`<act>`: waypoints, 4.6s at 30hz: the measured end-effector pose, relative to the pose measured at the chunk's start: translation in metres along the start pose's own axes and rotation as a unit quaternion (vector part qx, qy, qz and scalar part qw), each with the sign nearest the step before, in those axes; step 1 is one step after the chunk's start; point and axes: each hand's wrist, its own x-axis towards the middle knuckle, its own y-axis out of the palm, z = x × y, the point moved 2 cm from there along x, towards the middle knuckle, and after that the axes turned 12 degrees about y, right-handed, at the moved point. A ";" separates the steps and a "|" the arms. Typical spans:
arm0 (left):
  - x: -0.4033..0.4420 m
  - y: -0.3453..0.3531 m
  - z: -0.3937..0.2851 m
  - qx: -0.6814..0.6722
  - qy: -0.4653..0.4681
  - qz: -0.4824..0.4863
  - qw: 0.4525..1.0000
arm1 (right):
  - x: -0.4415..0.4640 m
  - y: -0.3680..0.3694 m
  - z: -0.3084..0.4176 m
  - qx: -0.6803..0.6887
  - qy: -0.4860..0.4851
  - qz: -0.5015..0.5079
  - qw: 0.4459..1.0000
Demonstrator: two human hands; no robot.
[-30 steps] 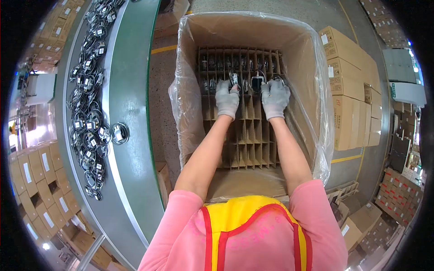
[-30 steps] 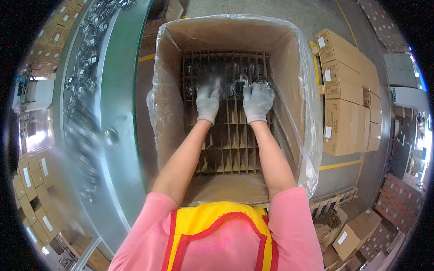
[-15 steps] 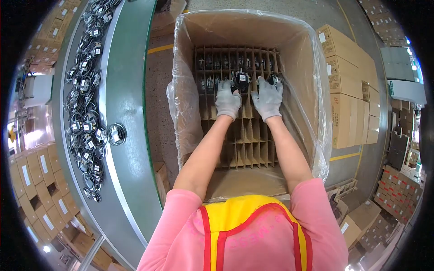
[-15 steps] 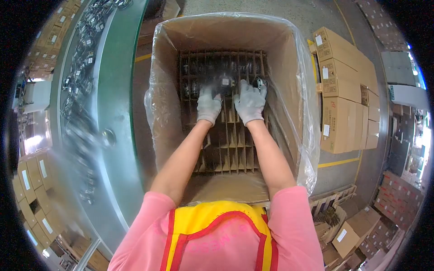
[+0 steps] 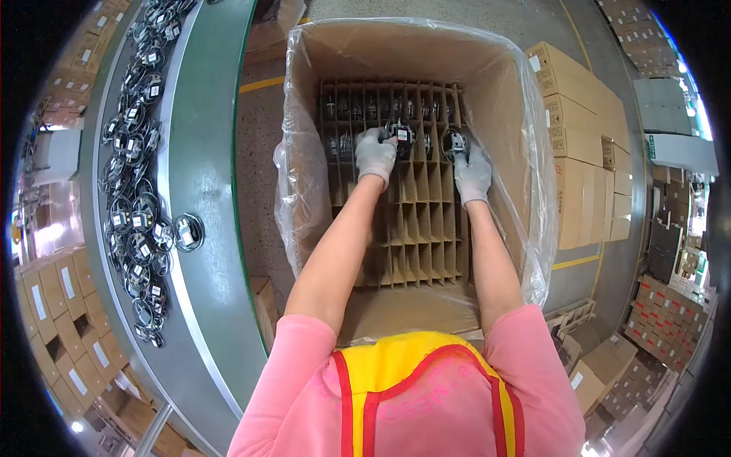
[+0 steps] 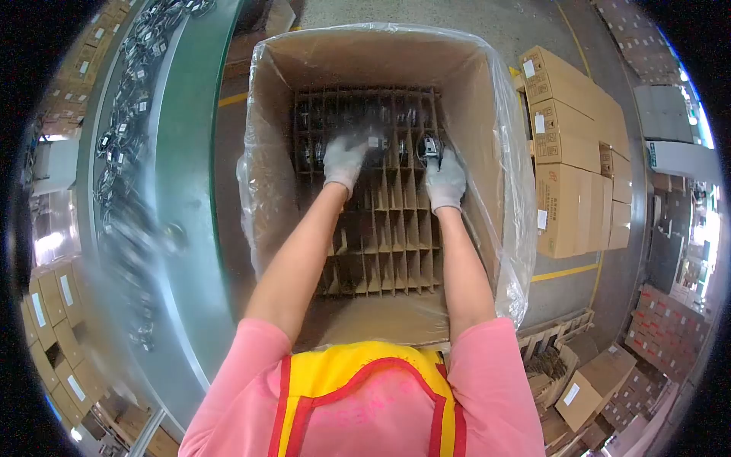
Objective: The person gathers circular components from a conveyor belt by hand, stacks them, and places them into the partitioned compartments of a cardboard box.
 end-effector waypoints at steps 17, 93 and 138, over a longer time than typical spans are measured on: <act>-0.033 0.053 0.029 -0.173 0.036 -0.035 0.984 | 0.003 0.002 0.005 0.047 -0.056 -0.040 0.997; -0.032 0.070 -0.043 0.322 0.223 0.095 0.915 | 0.032 0.028 -0.006 0.077 0.013 0.046 0.996; -0.168 -0.423 0.135 0.473 0.111 -0.115 0.866 | 0.011 0.052 0.115 -0.032 -0.290 -0.077 0.953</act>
